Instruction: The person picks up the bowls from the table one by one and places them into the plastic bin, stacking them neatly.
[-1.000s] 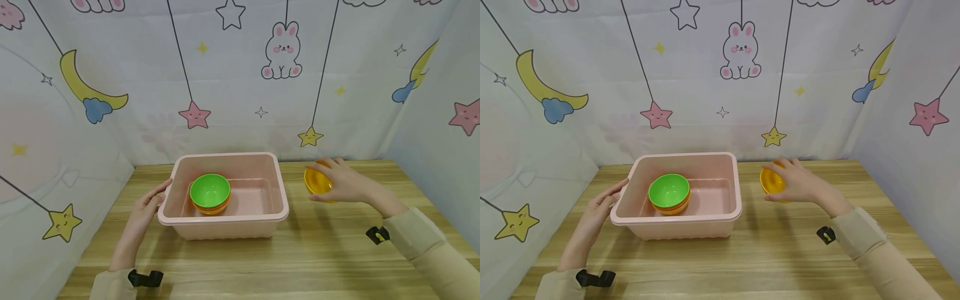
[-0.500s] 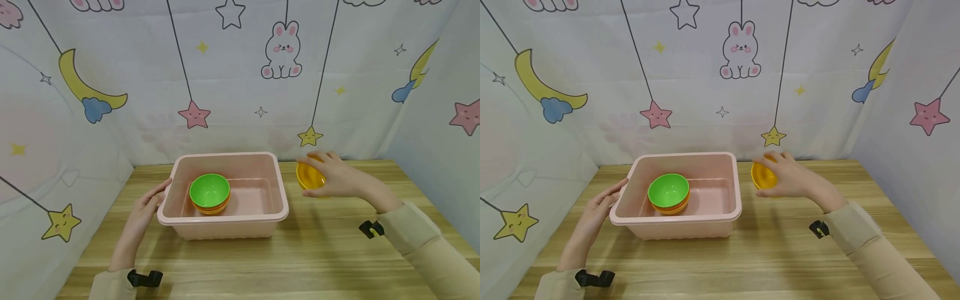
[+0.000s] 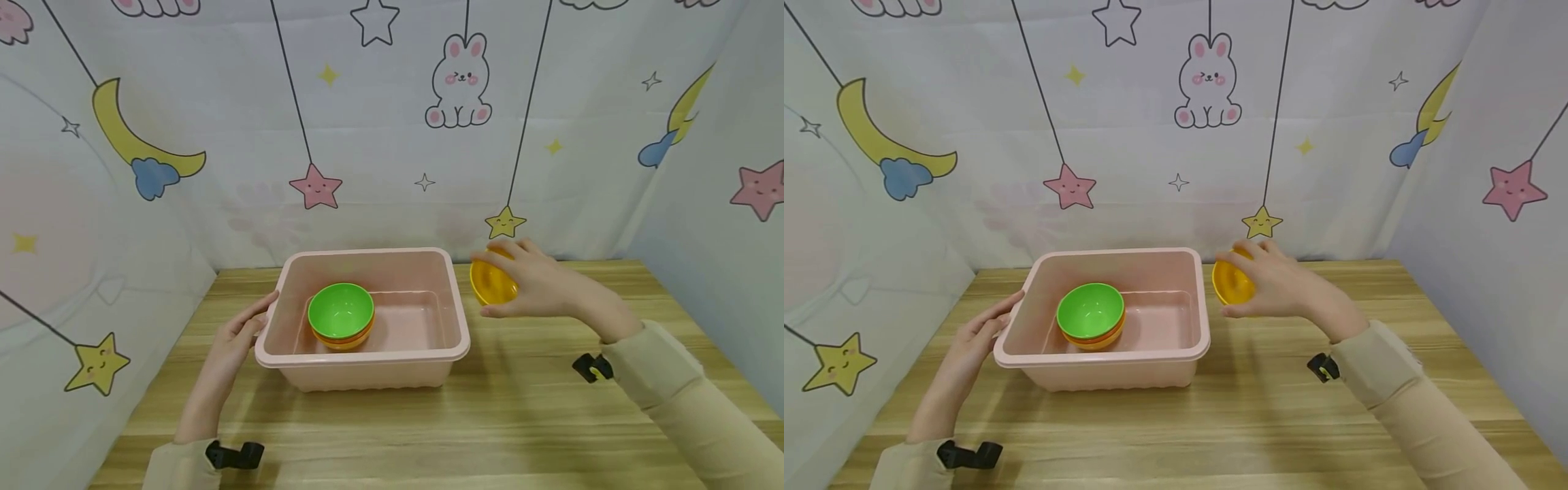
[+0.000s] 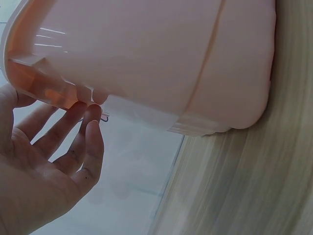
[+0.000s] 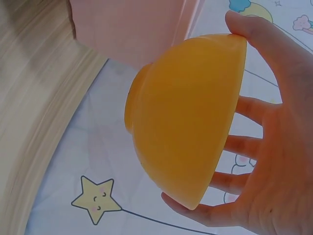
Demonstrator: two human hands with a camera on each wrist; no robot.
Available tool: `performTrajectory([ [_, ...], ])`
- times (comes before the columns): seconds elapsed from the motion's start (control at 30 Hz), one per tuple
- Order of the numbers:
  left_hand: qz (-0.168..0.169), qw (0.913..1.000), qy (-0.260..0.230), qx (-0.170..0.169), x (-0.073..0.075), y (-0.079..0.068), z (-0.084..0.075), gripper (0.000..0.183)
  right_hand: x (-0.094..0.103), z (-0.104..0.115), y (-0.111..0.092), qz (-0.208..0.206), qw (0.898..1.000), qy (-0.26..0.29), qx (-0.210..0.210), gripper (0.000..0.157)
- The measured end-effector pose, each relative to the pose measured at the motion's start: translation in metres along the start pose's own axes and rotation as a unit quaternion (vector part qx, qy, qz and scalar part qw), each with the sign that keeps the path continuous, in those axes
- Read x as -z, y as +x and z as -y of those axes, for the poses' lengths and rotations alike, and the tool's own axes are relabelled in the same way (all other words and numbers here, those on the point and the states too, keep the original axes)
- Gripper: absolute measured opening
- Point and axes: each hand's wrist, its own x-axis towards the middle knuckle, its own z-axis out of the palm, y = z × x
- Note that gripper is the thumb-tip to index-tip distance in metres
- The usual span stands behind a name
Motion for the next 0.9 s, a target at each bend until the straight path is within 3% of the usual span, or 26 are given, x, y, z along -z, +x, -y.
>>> performTrajectory([
  [0.33, -0.002, 0.9997, -0.013, -0.018, -0.001, 0.001, 0.001, 0.046, 0.005, 0.008, 0.007, -0.023, 1.0, -0.013, 0.012, 0.085],
  [0.9, -0.006, 0.9999, -0.002, -0.013, 0.0, 0.0, 0.002, 0.047, 0.022, 0.035, 0.033, -0.036, 0.999, -0.009, 0.036, 0.087],
])
